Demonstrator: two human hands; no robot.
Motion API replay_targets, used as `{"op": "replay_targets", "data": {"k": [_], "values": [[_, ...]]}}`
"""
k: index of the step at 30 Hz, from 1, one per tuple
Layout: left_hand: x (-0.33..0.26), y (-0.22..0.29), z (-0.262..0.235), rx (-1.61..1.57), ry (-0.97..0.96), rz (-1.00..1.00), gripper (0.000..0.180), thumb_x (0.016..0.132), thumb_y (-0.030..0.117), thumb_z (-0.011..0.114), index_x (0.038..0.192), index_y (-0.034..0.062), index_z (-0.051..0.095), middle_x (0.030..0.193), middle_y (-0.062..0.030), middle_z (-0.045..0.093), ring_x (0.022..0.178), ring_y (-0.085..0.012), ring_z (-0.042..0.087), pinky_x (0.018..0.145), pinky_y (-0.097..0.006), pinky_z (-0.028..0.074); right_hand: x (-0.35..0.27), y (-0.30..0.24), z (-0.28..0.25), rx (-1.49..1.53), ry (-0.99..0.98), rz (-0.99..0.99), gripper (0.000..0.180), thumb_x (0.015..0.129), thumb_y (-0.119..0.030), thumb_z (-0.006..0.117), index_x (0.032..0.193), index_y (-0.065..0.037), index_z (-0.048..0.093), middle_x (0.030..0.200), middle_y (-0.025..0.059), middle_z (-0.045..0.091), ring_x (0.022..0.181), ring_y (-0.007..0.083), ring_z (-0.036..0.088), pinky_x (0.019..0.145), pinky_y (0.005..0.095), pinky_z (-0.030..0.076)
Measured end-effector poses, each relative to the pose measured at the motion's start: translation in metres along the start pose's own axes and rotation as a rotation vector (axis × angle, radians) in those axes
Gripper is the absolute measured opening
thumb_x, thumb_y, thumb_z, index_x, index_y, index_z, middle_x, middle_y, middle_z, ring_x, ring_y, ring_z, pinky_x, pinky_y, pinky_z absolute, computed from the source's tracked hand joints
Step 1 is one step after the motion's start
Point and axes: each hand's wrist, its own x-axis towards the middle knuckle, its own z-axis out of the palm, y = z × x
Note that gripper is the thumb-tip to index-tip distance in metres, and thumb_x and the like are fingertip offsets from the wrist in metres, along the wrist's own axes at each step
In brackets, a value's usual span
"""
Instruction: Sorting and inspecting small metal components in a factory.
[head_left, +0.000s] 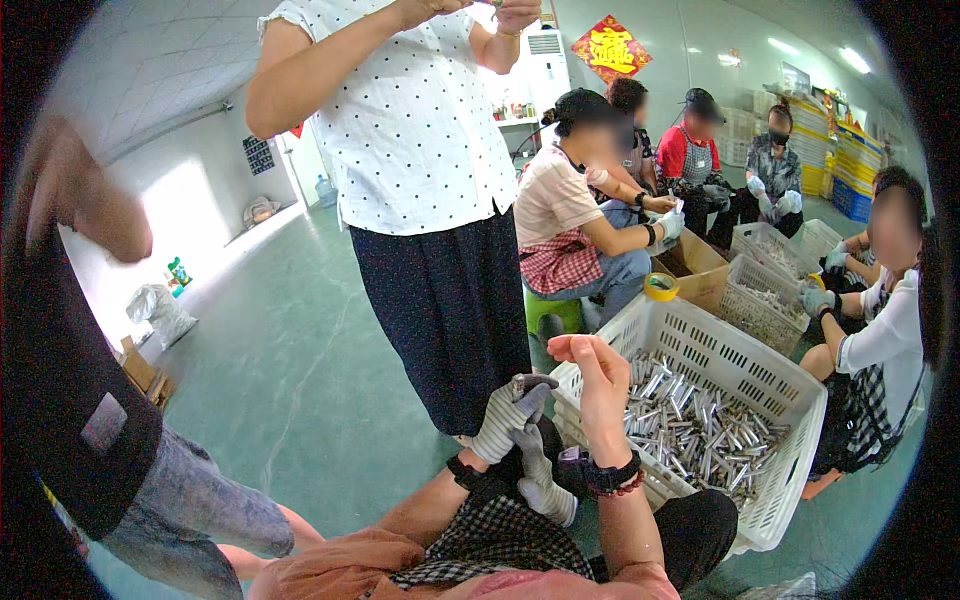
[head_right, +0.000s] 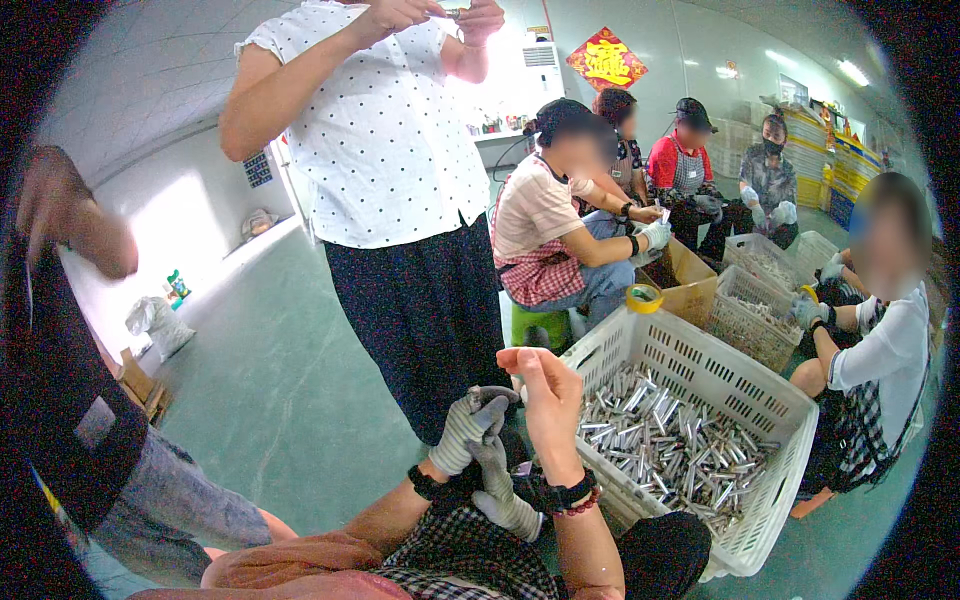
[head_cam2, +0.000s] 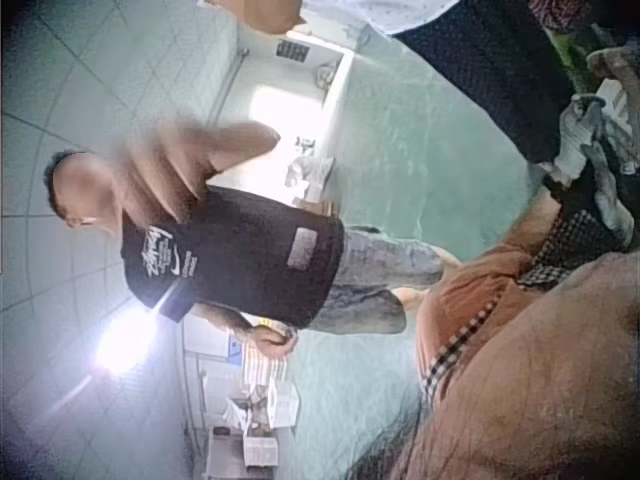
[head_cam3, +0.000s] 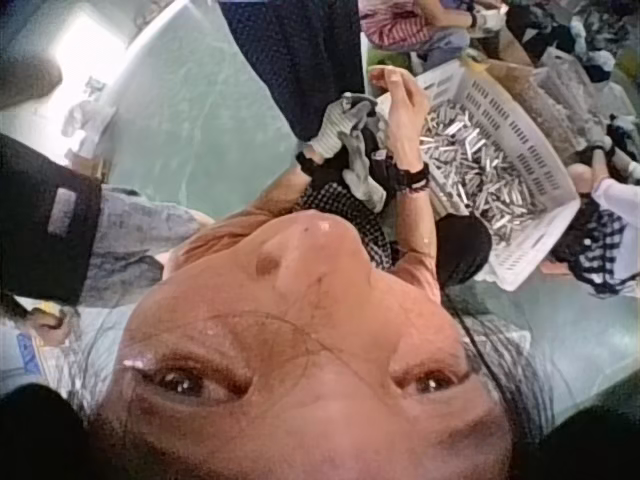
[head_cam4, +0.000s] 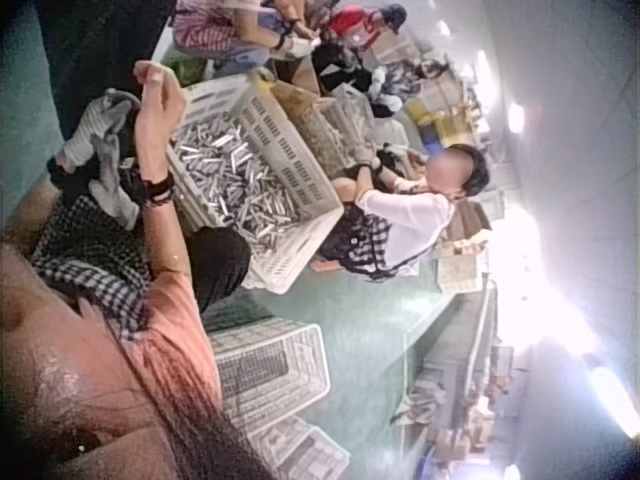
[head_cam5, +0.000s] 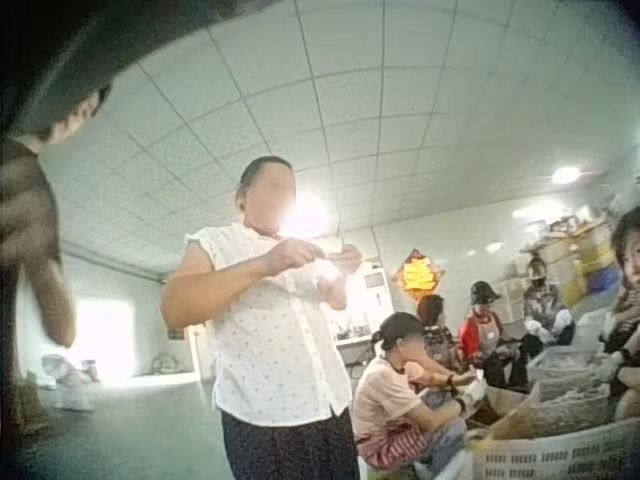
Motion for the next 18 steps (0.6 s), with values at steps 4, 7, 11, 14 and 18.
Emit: {"op": "replay_targets", "data": {"k": [4, 7, 11, 14, 18], "values": [[0.0000, 0.0004, 0.0019, -0.016, 0.000, 0.005, 0.022, 0.101, 0.023, 0.064, 0.112, 0.0061, 0.072, 0.069, 0.0066, 0.051, 0.059, -0.0035, 0.043, 0.053, -0.023, 0.035, 0.0009, 0.0025, -0.0018, 0.009, -0.011, -0.011, 0.037, 0.106, -0.025, 0.054, 0.101, 0.005, 0.074, 0.094, 0.0066, 0.074, 0.090, 0.0129, 0.066, 0.086, 0.0290, 0.051], [0.0009, -0.0004, 0.0020, -0.029, 0.003, 0.000, 0.021, 0.101, 0.023, 0.064, 0.112, 0.0062, 0.072, 0.069, 0.0067, 0.050, 0.059, -0.0032, 0.042, 0.053, -0.023, 0.035, 0.0004, -0.0035, 0.0010, -0.007, 0.010, 0.016, 0.037, 0.105, -0.025, 0.053, 0.097, 0.004, 0.073, 0.093, 0.0071, 0.074, 0.088, 0.0137, 0.065, 0.085, 0.0294, 0.050], [0.0015, -0.0009, 0.0026, -0.035, 0.007, -0.017, 0.020, 0.101, 0.022, 0.064, 0.112, 0.0064, 0.072, 0.069, 0.0069, 0.050, 0.059, -0.0028, 0.042, 0.053, -0.022, 0.034, 0.0007, -0.0040, 0.0020, -0.010, 0.008, 0.018, 0.036, 0.105, -0.024, 0.052, 0.097, 0.004, 0.074, 0.093, 0.0070, 0.074, 0.088, 0.0137, 0.065, 0.085, 0.0293, 0.049], [0.0007, 0.0003, 0.0033, -0.019, 0.006, -0.006, 0.020, 0.101, 0.022, 0.065, 0.111, 0.0064, 0.072, 0.070, 0.0069, 0.051, 0.059, -0.0029, 0.042, 0.053, -0.022, 0.034, 0.0008, -0.0046, 0.0014, -0.016, 0.010, 0.026, 0.036, 0.105, -0.024, 0.053, 0.097, 0.004, 0.073, 0.093, 0.0072, 0.074, 0.088, 0.0137, 0.065, 0.084, 0.0294, 0.049], [0.0001, 0.0030, 0.0044, 0.034, 0.006, 0.006, 0.020, 0.101, 0.022, 0.064, 0.110, 0.0064, 0.072, 0.070, 0.0066, 0.051, 0.060, -0.0029, 0.043, 0.054, -0.022, 0.035, -0.0002, -0.0014, -0.0012, -0.030, -0.007, 0.016, 0.035, 0.106, -0.023, 0.053, 0.100, 0.005, 0.074, 0.094, 0.0068, 0.074, 0.090, 0.0132, 0.067, 0.087, 0.0285, 0.051]]}}
